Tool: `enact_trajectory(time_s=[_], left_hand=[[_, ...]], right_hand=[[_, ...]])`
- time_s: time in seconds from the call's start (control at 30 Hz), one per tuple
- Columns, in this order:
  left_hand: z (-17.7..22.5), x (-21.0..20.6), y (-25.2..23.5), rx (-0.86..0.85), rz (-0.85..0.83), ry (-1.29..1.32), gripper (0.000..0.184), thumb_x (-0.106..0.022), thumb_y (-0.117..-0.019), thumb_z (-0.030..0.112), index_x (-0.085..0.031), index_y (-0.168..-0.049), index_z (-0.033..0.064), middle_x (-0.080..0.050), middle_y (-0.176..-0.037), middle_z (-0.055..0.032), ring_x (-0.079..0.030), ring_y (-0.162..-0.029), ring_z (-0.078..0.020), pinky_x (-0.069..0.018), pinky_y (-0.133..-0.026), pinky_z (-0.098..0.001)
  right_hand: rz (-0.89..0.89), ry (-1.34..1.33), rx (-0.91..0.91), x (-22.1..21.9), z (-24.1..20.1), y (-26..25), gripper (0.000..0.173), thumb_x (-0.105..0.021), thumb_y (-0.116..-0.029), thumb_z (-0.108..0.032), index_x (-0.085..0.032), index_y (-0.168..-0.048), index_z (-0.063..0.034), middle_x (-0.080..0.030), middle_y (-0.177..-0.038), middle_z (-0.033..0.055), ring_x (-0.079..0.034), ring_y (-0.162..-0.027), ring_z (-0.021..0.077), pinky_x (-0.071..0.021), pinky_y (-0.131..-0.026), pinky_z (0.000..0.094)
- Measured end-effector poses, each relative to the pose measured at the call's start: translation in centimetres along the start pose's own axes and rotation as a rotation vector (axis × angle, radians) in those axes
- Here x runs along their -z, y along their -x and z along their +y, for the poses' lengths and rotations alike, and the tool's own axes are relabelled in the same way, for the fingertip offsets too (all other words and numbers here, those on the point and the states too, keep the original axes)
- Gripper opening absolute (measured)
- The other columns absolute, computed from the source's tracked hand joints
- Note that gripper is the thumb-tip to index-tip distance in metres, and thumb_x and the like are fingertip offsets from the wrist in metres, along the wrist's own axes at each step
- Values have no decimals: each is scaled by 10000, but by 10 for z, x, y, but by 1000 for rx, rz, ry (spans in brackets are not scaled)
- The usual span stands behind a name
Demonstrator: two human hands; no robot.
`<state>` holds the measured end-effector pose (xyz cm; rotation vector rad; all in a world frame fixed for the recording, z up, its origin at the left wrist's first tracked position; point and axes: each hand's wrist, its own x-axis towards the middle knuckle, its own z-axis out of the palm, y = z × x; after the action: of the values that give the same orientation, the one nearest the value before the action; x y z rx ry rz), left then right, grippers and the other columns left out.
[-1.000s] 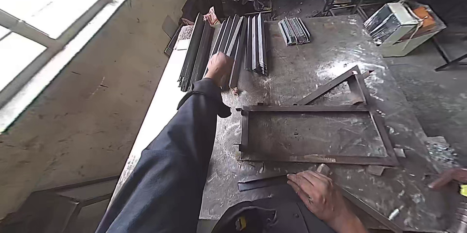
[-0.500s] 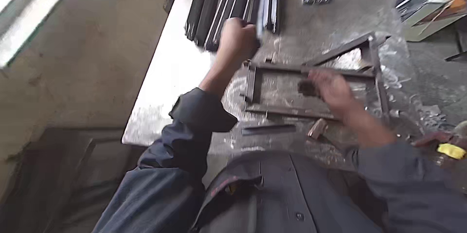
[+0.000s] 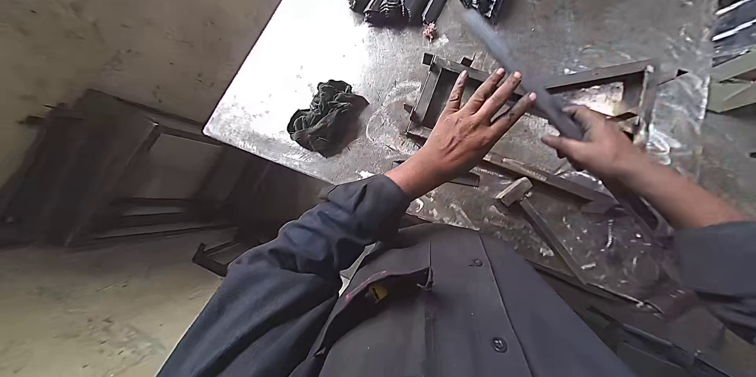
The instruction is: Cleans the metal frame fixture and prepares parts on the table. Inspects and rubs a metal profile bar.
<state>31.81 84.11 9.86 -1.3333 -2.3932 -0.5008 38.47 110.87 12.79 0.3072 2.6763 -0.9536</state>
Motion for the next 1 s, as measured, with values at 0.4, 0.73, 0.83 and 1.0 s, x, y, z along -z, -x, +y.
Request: enact_trajectory(time_s=[0.4,0.73,0.83,1.0], left_hand=[[8,-46,19,165,-548,260,288,-532,-1059,317,-734,-1145,131,-741,-1102,-90,-699,-1067,-301,-536,-905,-549],[-37,-23,-49,326,-692,524,422,-602,-1031,398,-710,-1281,76,-712,-1259,-142,-661,-1209,-303,-494,-1063,-543],[-79,-39,-118,337,-536,432,343,-615,-1026,338,-740,-1191,64,-737,-1119,-158,-707,-1061,-325,-547,-959,-578],[-151,-92,-246,487,-407,146,362,-557,-1018,318,-726,-1152,27,-698,-1192,-220,-650,-1181,-399,-509,-998,-616]], right_hand=[[-242,325,250,-43,56,18,462,-538,-1059,-376,-568,-1464,-156,-652,-1345,192,-624,-1248,391,-452,-1059,623],[348,254,370,-79,56,43,480,-571,-1004,-481,-700,-1304,-129,-716,-1257,101,-687,-1161,282,-538,-995,489],[557,112,341,-87,49,51,417,-611,-997,-451,-741,-1234,-133,-737,-1196,81,-699,-1116,222,-548,-985,415],[784,-99,291,-102,31,54,321,-661,-990,-364,-762,-1164,-114,-758,-1101,67,-706,-1067,137,-560,-959,281]])
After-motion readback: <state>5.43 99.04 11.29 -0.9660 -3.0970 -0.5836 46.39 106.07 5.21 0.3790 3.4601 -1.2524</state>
